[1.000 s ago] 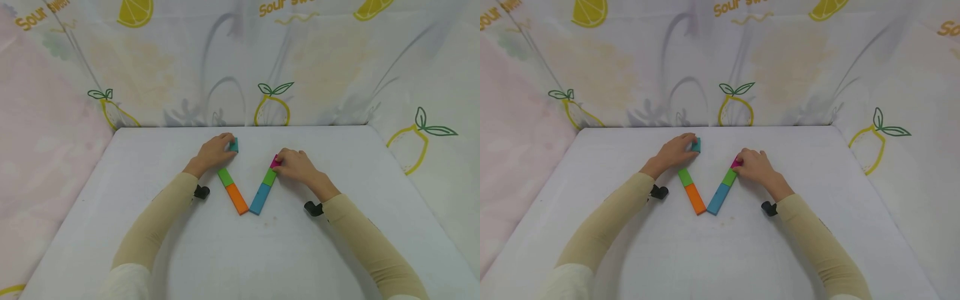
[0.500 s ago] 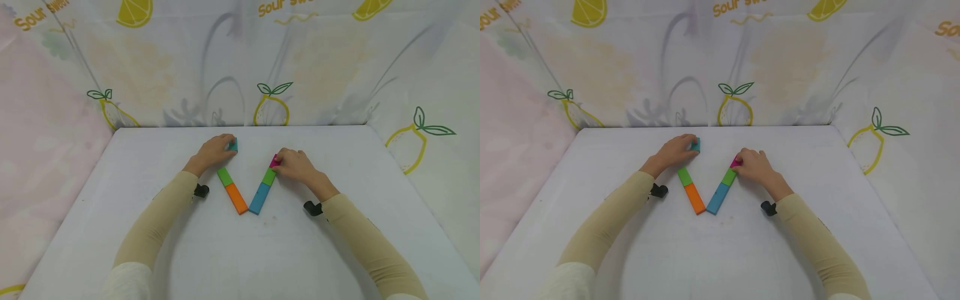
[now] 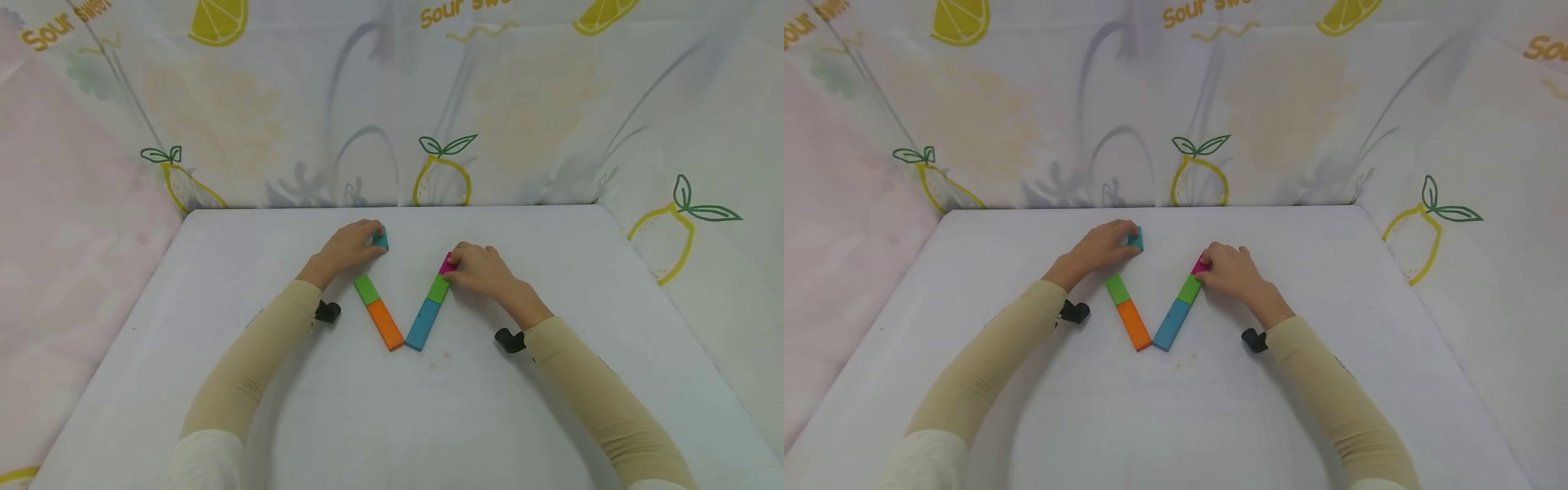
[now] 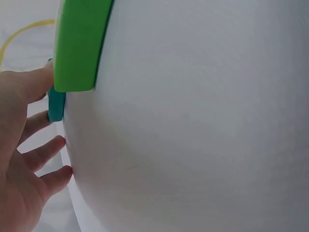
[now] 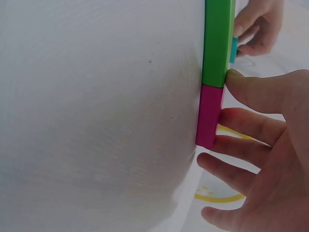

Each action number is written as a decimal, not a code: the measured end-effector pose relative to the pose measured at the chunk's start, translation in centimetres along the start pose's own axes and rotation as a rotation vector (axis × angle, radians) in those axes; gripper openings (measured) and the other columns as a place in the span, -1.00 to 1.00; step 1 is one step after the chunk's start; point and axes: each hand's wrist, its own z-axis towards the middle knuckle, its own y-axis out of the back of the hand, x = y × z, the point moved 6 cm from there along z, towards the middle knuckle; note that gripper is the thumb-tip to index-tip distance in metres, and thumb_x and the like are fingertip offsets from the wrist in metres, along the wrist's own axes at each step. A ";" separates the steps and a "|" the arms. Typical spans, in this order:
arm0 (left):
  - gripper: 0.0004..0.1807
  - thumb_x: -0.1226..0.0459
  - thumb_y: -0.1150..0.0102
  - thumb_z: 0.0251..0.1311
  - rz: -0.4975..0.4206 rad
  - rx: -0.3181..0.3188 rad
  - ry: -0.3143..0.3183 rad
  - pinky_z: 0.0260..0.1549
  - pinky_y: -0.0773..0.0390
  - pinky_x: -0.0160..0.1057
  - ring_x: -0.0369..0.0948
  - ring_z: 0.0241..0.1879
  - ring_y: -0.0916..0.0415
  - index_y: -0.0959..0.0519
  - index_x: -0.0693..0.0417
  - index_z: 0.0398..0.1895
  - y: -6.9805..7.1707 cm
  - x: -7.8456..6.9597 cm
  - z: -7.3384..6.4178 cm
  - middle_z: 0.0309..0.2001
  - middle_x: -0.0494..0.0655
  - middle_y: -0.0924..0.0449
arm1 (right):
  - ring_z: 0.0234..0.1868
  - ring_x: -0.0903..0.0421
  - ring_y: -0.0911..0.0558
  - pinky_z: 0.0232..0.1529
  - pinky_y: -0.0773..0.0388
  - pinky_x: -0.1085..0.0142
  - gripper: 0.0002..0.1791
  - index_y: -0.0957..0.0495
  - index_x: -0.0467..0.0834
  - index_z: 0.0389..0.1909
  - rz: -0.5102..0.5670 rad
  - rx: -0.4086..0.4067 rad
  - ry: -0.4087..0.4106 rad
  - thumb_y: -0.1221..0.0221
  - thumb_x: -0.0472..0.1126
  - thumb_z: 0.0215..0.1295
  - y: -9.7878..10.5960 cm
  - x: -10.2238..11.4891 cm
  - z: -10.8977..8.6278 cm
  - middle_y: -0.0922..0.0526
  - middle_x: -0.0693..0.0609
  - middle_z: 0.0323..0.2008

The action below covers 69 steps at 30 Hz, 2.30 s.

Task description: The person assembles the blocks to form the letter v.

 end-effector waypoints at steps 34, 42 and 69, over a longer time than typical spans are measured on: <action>-0.59 0.01 -0.32 0.21 0.012 -0.029 0.040 0.09 -0.52 -0.02 -0.08 -0.04 -0.50 -0.54 -0.03 0.05 0.5 0.2 -0.7 0.05 -0.05 -0.59 | -0.05 -0.02 -0.61 0.23 -0.31 -0.20 -0.67 -0.69 -0.22 -0.09 0.016 0.000 0.003 -0.30 -0.07 0.28 -0.1 -0.2 0.1 -0.67 -0.05 -0.10; -0.60 -0.02 -0.31 0.22 0.044 -0.058 0.065 0.01 -0.55 -0.03 -0.09 -0.09 -0.51 -0.54 -0.06 0.03 0.7 0.8 -1.3 0.05 -0.09 -0.59 | -0.04 -0.02 -0.60 0.24 -0.30 -0.21 -0.68 -0.69 -0.22 -0.09 0.019 -0.004 0.004 -0.30 -0.07 0.28 0.0 -0.1 0.0 -0.67 -0.05 -0.10; -0.62 0.01 -0.35 0.19 -0.037 -0.171 0.055 0.04 -0.54 0.00 -0.04 0.00 -0.54 -0.57 -0.01 -0.04 2.3 1.1 -4.2 0.02 -0.05 -0.63 | -0.04 -0.02 -0.62 0.21 -0.35 -0.20 -0.68 -0.68 -0.23 -0.10 0.014 -0.028 0.018 -0.31 -0.07 0.26 0.0 0.0 -0.1 -0.68 -0.05 -0.11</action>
